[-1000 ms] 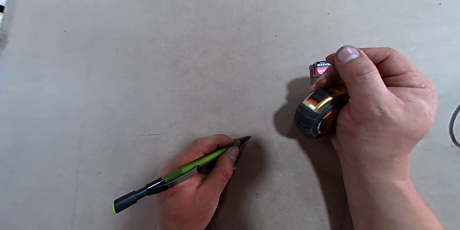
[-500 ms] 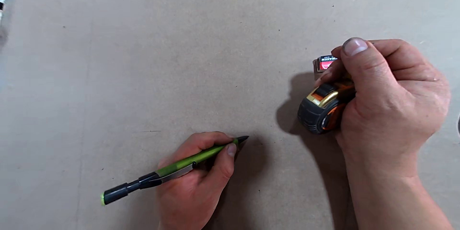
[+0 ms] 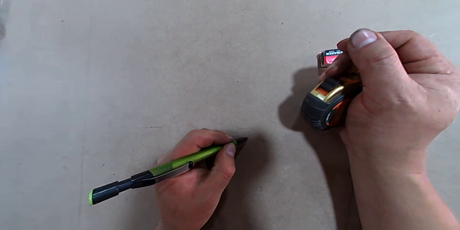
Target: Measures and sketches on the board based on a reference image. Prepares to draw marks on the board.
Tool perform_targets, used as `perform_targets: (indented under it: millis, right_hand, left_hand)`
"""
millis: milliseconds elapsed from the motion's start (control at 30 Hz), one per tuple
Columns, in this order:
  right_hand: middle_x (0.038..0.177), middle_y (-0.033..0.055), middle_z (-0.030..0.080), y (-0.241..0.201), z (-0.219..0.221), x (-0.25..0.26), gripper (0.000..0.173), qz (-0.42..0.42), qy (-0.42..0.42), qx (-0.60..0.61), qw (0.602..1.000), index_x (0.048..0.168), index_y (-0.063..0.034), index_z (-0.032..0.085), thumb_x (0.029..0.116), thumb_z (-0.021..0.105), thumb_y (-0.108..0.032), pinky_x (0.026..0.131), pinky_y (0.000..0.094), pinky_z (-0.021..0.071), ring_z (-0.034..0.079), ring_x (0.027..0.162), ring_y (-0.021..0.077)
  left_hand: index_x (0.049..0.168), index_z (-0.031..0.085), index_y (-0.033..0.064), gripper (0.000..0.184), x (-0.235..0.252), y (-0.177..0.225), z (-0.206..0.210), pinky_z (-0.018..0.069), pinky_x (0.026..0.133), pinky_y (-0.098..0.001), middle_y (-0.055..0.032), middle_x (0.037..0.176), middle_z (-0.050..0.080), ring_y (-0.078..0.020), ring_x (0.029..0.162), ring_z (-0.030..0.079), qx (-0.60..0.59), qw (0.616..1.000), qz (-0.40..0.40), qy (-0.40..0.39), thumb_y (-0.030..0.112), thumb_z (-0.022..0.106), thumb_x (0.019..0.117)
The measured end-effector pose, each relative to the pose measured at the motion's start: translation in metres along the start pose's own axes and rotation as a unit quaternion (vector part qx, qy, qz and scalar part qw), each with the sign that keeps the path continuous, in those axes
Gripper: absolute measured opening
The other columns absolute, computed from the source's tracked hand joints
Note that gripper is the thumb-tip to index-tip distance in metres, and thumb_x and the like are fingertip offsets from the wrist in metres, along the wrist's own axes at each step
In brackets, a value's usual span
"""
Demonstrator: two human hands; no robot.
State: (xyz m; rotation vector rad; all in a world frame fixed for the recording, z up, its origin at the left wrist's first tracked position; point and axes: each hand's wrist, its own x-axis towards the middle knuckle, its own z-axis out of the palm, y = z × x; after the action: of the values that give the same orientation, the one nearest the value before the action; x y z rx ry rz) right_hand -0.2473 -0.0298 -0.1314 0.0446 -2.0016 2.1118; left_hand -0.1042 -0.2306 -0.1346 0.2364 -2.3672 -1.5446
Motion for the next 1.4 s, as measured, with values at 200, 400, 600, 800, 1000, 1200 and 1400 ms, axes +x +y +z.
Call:
perform_targets:
  millis: [200,400,600,800,1000,1200,1400]
  right_hand:
    - [0.075,0.0008,0.071,0.000,0.000,0.000,0.016,0.001,-0.001,0.004,1.000,0.091,-0.0084,0.065,0.1046,0.058,-0.013,0.061,0.0308,0.0638,0.072,0.066,0.0148]
    - [0.076,-0.0001,0.071,0.001,-0.001,0.001,0.015,-0.004,-0.005,0.001,1.000,0.092,-0.0088,0.065,0.1045,0.058,-0.012,0.062,0.0306,0.0638,0.071,0.067,0.0142]
    - [0.076,0.0000,0.071,0.002,-0.001,0.004,0.014,-0.008,-0.002,0.007,1.000,0.092,-0.0086,0.065,0.1042,0.059,-0.012,0.062,0.0297,0.0633,0.071,0.066,0.0141]
    - [0.075,0.0008,0.070,0.004,-0.001,0.004,0.015,-0.010,-0.001,0.022,1.000,0.090,-0.0079,0.064,0.1042,0.057,-0.011,0.062,0.0302,0.0629,0.071,0.067,0.0146]
    - [0.075,0.0015,0.070,0.004,0.000,0.004,0.016,-0.011,0.000,0.021,1.000,0.090,-0.0075,0.063,0.1045,0.057,-0.010,0.061,0.0309,0.0631,0.071,0.066,0.0153]
    - [0.074,0.0010,0.071,0.000,0.001,0.003,0.015,-0.007,0.001,0.011,1.000,0.091,-0.0070,0.064,0.1041,0.058,-0.010,0.058,0.0284,0.0622,0.071,0.064,0.0135]
    - [0.075,0.0008,0.071,0.001,0.001,0.003,0.015,-0.008,0.001,0.007,1.000,0.091,-0.0076,0.064,0.1039,0.058,-0.011,0.060,0.0288,0.0630,0.071,0.066,0.0137]
  left_hand:
    - [0.096,0.070,0.0207,0.007,-0.001,0.001,-0.001,0.0538,0.052,-0.0170,0.0078,0.081,0.069,-0.0037,0.062,0.063,0.010,1.000,0.003,-0.012,0.025,0.072,0.0906]
    - [0.096,0.071,0.0204,0.007,-0.001,0.000,-0.002,0.0531,0.052,-0.0156,0.0085,0.081,0.068,-0.0022,0.063,0.063,0.012,1.000,0.007,-0.018,0.024,0.072,0.0902]
    - [0.094,0.072,0.0156,0.009,-0.026,-0.002,-0.014,0.0543,0.061,-0.0153,0.0054,0.084,0.071,-0.0021,0.073,0.066,-0.037,0.994,0.015,-0.104,0.024,0.072,0.0922]
    - [0.096,0.071,0.0144,0.010,-0.041,-0.002,-0.017,0.0567,0.068,-0.0182,0.0034,0.088,0.072,-0.0049,0.080,0.068,-0.020,0.989,0.042,-0.138,0.024,0.071,0.0939]
    - [0.094,0.071,0.0130,0.010,-0.040,-0.003,-0.016,0.0567,0.068,-0.0199,0.0021,0.086,0.072,-0.0065,0.080,0.068,-0.025,0.985,0.054,-0.159,0.023,0.071,0.0939]
    - [0.097,0.070,0.0151,0.010,-0.040,-0.002,-0.015,0.0556,0.067,-0.0161,0.0048,0.088,0.071,-0.0031,0.079,0.067,0.000,0.992,0.039,-0.122,0.025,0.070,0.0946]
    - [0.097,0.071,0.0149,0.008,-0.039,-0.003,-0.014,0.0558,0.067,-0.0160,0.0046,0.088,0.072,-0.0033,0.080,0.068,-0.007,0.993,0.041,-0.110,0.022,0.071,0.0938]
